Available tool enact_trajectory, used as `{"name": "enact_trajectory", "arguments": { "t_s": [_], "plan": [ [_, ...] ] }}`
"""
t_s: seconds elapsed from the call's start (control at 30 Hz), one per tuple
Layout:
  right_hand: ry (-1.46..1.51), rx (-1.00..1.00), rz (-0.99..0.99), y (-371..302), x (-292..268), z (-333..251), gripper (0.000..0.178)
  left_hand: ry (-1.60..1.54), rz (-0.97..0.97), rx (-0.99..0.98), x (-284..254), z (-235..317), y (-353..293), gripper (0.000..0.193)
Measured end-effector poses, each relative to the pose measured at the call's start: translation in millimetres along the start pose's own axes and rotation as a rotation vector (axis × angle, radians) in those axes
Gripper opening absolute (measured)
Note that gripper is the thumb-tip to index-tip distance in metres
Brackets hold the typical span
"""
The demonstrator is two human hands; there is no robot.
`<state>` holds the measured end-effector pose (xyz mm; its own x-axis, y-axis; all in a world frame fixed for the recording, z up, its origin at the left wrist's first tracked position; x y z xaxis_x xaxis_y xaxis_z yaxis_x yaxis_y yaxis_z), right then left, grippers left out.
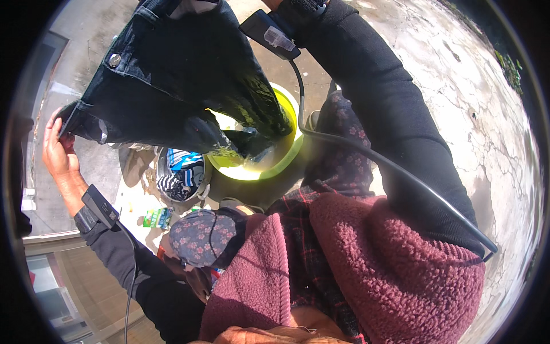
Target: The person washes clothes by hand in a green basin filled with soapy water. They scrub and rinse a striped garment and a pair of jeans, repeatedly submerging and wringing them before placing them into a nearby bucket.
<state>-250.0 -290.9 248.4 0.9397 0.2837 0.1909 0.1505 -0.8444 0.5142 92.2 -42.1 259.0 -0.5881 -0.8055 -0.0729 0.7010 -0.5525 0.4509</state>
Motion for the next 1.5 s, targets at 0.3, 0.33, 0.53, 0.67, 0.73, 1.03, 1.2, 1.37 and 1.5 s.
{"name": "enact_trajectory", "arguments": {
  "t_s": [0.3, 0.33, 0.53, 0.67, 0.73, 1.03, 1.2, 1.37, 1.5],
  "plan": [
    [0.009, 0.344, -0.197, -61.9, 2.0, 78.0, 0.01, -0.113, -0.375, -0.226, 59.3, -38.6, -65.8, 0.022],
    [0.015, 0.385, -0.197, -75.0, 2.6, 88.5, 0.009, -0.125, -0.403, -0.232, 68.1, -45.1, -74.0, 0.022],
    [-0.142, 0.458, -0.288, -146.7, 14.1, 130.1, 0.032, -0.022, -0.596, -0.253, 142.5, -84.6, -116.2, 0.022],
    [-0.021, 0.544, -0.433, -171.5, 11.9, 132.6, 0.055, 0.003, -0.616, -0.221, 178.7, -96.0, -133.8, 0.025],
    [0.048, 0.59, -0.474, -176.3, 5.6, 131.9, 0.062, 0.014, -0.615, -0.214, 188.1, -102.6, -137.2, 0.026],
    [-0.265, 0.749, -0.454, -179.7, -41.2, 190.2, 0.044, -0.083, -0.727, -0.306, 248.6, -162.0, -159.8, 0.031],
    [-0.52, 0.856, -0.122, -165.7, -103.1, 224.7, 0.039, -0.319, -0.439, -0.579, 215.0, -230.1, -161.7, 0.028],
    [-0.602, 1.022, 0.166, -162.9, -152.4, 208.1, 0.04, 0.014, -0.297, -0.951, 165.4, -302.1, -243.8, 0.024],
    [-0.556, 0.957, 0.143, -167.5, -161.9, 198.2, 0.04, 0.104, -0.416, -0.98, 176.8, -329.7, -317.6, 0.02]
  ]
}}
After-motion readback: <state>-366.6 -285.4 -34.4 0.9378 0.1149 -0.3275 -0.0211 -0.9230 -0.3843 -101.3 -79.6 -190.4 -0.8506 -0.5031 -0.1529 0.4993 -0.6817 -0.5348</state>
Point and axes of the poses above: each hand's wrist, its own y-axis towards the middle knuckle, its own x-axis out of the palm, z = x × y, the point moved 3 cm from there along y, towards the middle knuckle, and after that the axes turned 11 degrees about z, right-handed, at the moved point
